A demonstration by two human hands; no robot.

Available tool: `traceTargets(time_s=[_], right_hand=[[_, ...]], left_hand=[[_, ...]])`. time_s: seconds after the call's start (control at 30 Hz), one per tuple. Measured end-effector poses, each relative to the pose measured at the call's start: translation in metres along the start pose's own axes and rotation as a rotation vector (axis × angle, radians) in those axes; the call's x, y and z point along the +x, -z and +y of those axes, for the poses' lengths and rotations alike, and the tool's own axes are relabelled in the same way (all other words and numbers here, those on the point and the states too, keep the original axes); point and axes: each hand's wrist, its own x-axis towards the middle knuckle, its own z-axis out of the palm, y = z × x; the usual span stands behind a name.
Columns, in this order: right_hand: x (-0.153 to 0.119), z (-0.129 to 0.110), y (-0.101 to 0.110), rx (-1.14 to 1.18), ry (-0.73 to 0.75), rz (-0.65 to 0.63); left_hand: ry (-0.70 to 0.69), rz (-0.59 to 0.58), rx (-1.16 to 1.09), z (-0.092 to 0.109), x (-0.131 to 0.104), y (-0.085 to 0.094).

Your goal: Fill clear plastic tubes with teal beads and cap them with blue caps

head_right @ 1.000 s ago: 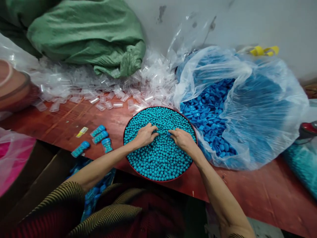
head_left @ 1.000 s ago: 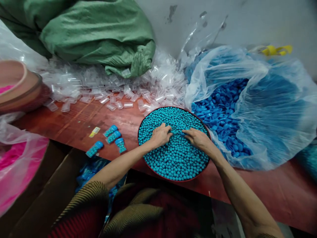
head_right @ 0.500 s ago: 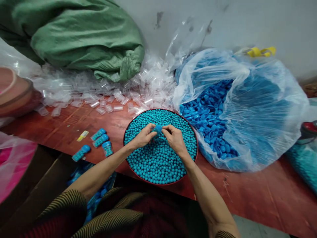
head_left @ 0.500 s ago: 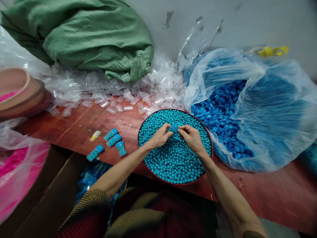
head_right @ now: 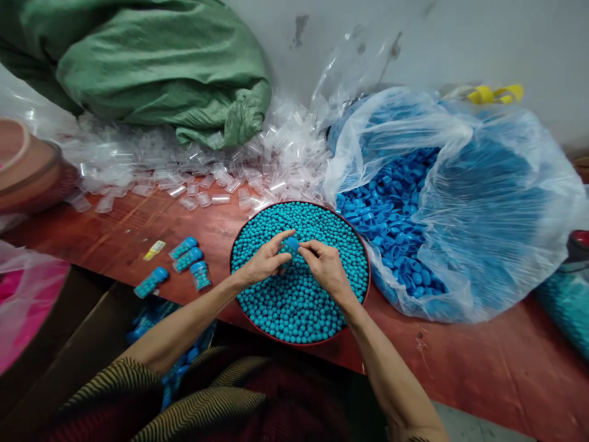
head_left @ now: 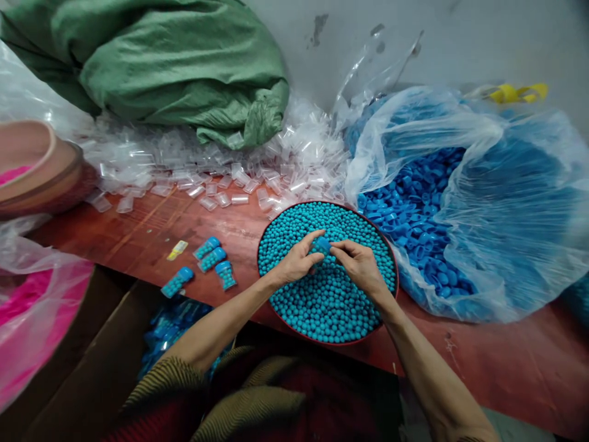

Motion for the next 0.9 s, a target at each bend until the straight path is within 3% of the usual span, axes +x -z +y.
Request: traceTargets(time_s=[0.2,0.37,0.5,0.63,0.73,0.9], right_hand=[[0.000,0.000,0.013,0.058,-0.002,-0.198],[-0.008,-0.003,0.015,0.013,0.070,-0.172],[-0.010,0.000,0.021,0.217,-0.017,-0.237],[-0.005,0.004,0.018,0.405,-0.132,-0.096],[-0.008,-0.002,0.008,0.208,-0.050,-0.037],[-0.026,-0.015,-0.010,-0.318,0.281,-0.137]], left_hand=[[-0.007,0.047,-0.069,-0.002,-0.005,-0.013],[0.006,0.123,-0.045,-0.002,-0.006,-0.015],[0.051,-0.036,-0.071,-0.003,-0.010,-0.006],[0.030,-0.076,-0.035,-0.004,-0.017,-0.007],[0.013,-0.029,0.001,-0.001,-0.019,-0.014],[-0.090,0.124,0.002,0.004,-0.022,-0.021]])
